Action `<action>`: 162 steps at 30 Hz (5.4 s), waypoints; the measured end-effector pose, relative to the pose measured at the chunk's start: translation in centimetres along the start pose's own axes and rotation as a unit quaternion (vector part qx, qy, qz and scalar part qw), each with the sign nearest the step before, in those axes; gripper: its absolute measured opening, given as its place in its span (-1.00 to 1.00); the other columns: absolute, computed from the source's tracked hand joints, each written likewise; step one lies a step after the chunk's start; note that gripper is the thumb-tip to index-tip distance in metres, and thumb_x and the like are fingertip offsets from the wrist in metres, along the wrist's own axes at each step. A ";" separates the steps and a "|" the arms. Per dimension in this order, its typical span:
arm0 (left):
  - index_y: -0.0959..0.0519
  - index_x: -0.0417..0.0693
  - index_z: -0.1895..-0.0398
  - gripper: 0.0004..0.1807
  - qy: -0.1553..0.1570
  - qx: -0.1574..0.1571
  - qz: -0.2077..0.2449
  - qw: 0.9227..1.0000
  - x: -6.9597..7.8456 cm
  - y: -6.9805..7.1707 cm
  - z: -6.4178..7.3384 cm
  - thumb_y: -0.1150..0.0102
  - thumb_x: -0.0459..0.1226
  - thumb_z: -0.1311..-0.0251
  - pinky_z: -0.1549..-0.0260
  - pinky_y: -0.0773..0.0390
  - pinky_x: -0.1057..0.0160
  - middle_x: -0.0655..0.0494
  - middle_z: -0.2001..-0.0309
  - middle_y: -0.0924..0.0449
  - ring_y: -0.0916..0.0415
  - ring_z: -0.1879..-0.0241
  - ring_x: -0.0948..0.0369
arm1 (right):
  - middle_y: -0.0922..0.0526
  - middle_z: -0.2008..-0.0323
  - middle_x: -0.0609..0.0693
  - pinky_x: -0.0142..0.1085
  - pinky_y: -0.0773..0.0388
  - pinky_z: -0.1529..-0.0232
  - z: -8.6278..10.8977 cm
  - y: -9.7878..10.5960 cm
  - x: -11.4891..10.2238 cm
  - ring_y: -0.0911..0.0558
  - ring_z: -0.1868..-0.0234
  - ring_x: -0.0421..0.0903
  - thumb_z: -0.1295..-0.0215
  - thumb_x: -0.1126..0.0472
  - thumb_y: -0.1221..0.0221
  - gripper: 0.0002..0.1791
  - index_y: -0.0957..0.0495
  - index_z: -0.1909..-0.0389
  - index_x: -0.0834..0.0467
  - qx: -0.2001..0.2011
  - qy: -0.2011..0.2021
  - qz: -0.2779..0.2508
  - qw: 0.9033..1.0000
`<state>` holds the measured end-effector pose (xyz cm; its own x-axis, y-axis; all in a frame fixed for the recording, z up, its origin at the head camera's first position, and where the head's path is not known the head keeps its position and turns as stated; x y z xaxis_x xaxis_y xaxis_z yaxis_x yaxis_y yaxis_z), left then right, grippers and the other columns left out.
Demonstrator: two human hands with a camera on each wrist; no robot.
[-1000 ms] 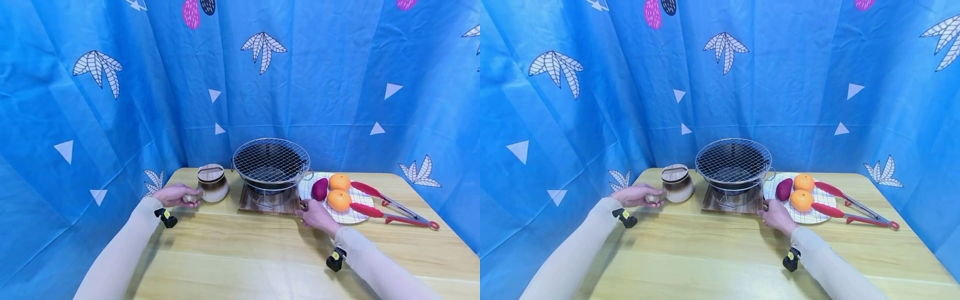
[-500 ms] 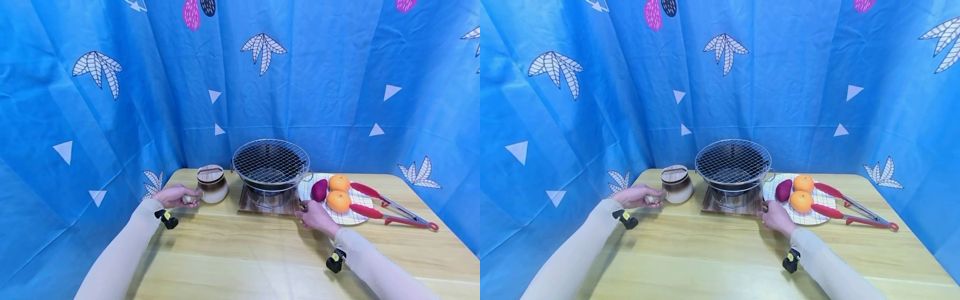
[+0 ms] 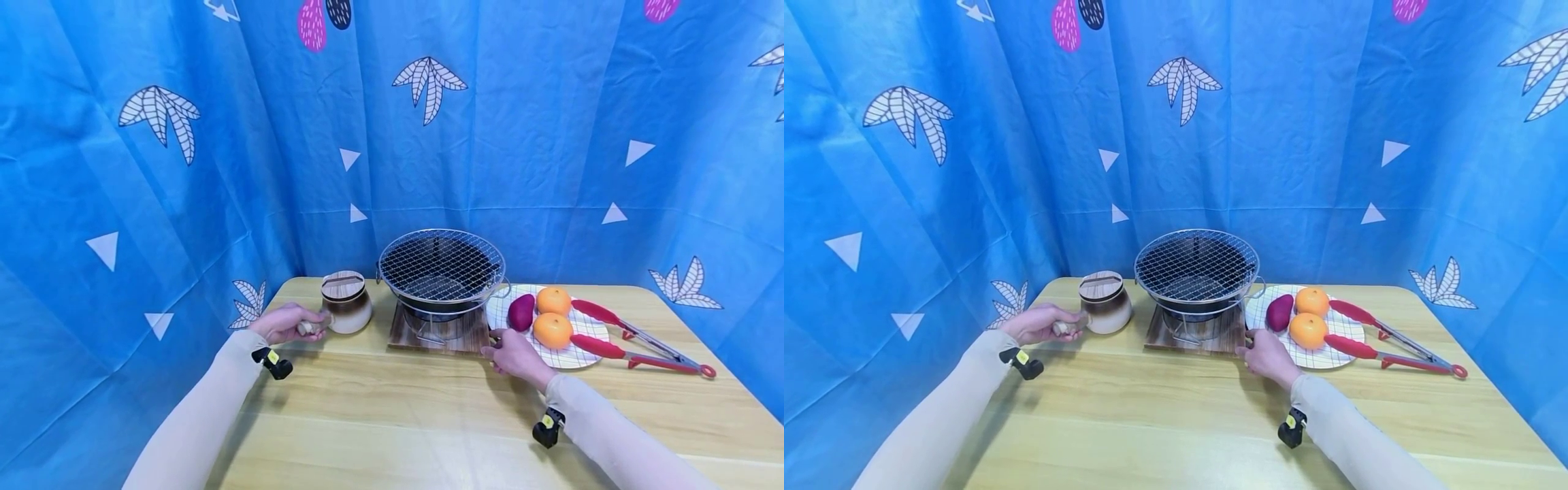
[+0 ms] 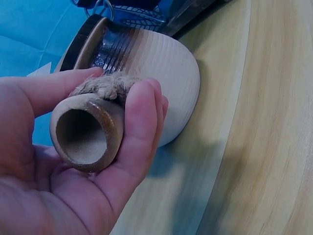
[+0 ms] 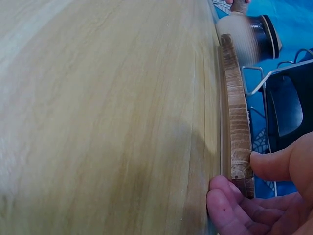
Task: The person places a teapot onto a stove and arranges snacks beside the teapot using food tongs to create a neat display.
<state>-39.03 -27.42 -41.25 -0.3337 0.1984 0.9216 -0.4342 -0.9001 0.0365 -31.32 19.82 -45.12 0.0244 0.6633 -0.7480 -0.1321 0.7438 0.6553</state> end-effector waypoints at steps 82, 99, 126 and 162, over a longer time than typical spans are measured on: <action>-0.46 -0.40 0.01 -0.81 -0.039 0.105 0.061 0.992 7.2 0.7 2.6 -0.10 -0.45 -0.39 0.12 -0.74 0.26 -0.09 0.32 -0.70 -0.73 0.30 0.12 | -0.61 0.57 0.09 -0.30 -0.54 0.55 0.0 0.0 0.0 -0.57 0.59 -0.10 -0.38 0.27 -0.20 -0.38 -0.29 -0.35 0.49 0.001 0.004 0.011 1.000; -0.49 -0.34 0.08 -0.88 -0.037 0.108 0.062 0.991 10.8 0.1 3.0 -0.07 -0.44 -0.41 0.03 -0.72 0.22 -0.10 0.28 -0.67 -0.73 0.30 0.11 | -0.60 0.57 0.10 -0.31 -0.50 0.57 0.0 0.1 0.0 -0.55 0.60 -0.10 -0.39 0.28 -0.19 -0.38 -0.28 -0.35 0.52 -0.002 0.004 0.006 1.000; -0.40 -0.40 -0.19 -0.63 -0.046 0.110 0.025 0.993 15.0 -1.3 3.0 -0.11 -0.37 -0.42 0.07 -0.73 0.28 -0.18 0.08 -0.64 -0.72 0.24 0.11 | -0.60 0.56 0.09 -0.31 -0.50 0.57 0.0 0.1 0.1 -0.56 0.60 -0.09 -0.39 0.27 -0.19 -0.39 -0.28 -0.35 0.49 -0.003 0.003 0.003 1.000; -0.32 -0.36 -0.35 -0.48 -0.048 0.103 0.005 0.994 20.0 -6.1 1.2 -0.14 -0.34 -0.41 0.16 -0.75 0.28 -0.21 -0.11 -0.50 -0.71 0.26 0.11 | -0.57 0.64 0.05 -0.27 -0.46 0.50 0.0 0.3 0.4 -0.53 0.64 -0.10 -0.39 0.23 -0.21 -0.37 -0.30 -0.36 0.45 0.004 0.003 0.023 1.000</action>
<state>-42.04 -18.41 -22.57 -0.2507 0.1606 0.9547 -0.2482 -0.9639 0.0969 -31.36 20.27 -45.23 0.0125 0.6963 -0.7177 -0.1260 0.7131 0.6897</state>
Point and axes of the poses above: each hand's wrist, its own z-axis away from the middle knuckle, its own y-axis out of the back of the hand, x = y × z, the point moved 2 cm from there along -z, towards the middle knuckle
